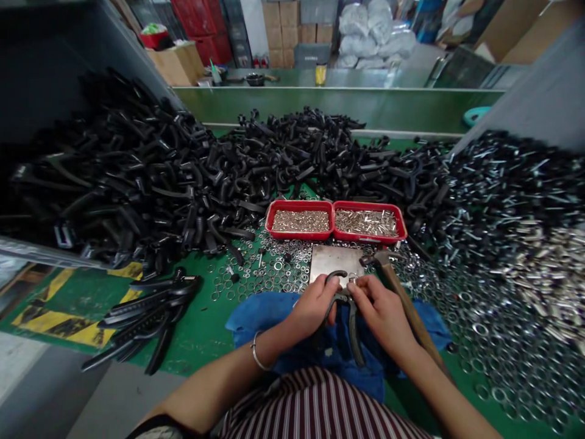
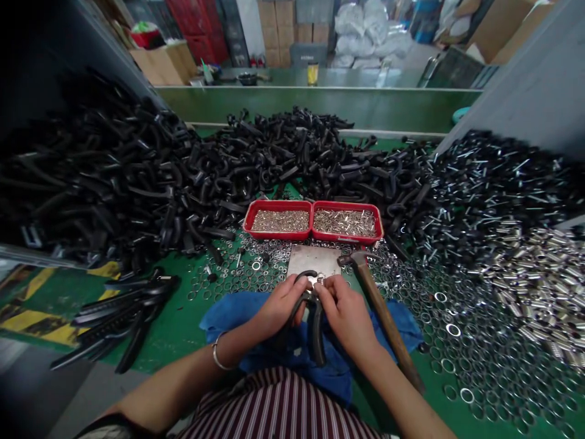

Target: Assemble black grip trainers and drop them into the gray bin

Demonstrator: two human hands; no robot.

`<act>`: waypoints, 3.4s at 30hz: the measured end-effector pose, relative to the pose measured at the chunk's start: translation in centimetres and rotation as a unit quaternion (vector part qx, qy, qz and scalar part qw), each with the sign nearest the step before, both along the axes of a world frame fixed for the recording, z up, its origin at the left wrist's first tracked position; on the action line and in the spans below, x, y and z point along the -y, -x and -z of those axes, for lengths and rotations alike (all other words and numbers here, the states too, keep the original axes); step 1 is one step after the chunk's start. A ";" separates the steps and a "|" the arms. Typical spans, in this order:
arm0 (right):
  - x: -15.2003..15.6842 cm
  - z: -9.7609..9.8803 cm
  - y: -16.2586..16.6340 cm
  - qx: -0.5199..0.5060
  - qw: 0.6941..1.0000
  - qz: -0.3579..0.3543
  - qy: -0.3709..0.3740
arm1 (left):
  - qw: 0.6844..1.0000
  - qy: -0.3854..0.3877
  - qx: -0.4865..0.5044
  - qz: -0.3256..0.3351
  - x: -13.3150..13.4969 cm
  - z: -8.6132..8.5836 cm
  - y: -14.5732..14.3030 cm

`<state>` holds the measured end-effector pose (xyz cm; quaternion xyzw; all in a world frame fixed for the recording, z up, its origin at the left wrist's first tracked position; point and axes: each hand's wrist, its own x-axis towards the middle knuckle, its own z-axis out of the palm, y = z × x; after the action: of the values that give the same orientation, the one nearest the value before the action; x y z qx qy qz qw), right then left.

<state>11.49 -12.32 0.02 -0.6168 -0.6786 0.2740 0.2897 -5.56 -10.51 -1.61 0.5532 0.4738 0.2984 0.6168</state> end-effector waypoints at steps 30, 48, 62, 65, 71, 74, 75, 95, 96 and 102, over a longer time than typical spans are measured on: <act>1.5 0.3 0.6 -0.122 0.974 -0.127 0.144 | 0.873 -0.220 -0.271 0.340 -2.6 -2.6 2.7; -20.0 1.3 -6.8 0.376 0.915 -0.098 -0.112 | 0.673 -0.480 -0.503 0.252 -21.3 -2.8 -6.7; -20.4 2.7 -5.9 0.270 0.951 -0.022 -0.148 | 0.778 -0.479 -0.392 0.113 -20.4 1.0 -7.0; -18.7 1.7 -6.4 0.221 0.960 0.009 -0.169 | 0.874 -0.427 -0.232 0.029 -19.0 -0.5 -5.4; -10.0 1.1 -6.3 -0.166 0.985 0.029 0.035 | 0.991 -0.135 -0.004 -0.022 -12.0 -1.5 1.9; -7.0 2.7 -4.7 -0.246 0.959 0.012 0.140 | 0.998 -0.059 -0.001 -0.026 -8.8 0.1 4.1; -6.5 3.3 -4.2 -0.239 0.960 0.020 0.145 | 0.998 -0.049 -0.002 -0.028 -8.1 0.6 4.4; -6.4 3.1 -1.7 0.304 0.948 -0.067 -0.061 | 0.886 -0.324 -0.331 0.028 -5.9 2.8 0.1; -6.1 2.9 -2.4 0.302 0.949 -0.069 -0.065 | 0.875 -0.335 -0.347 0.039 -5.9 2.7 0.1; -2.8 3.2 -8.9 0.422 0.904 0.000 -0.061 | 0.809 -0.393 -0.411 0.148 -6.8 1.4 0.1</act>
<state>20.38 -9.53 -3.21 -0.6557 -0.7529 -0.0545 0.0132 -5.66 -3.73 -3.04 0.8830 0.4374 0.1088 0.1310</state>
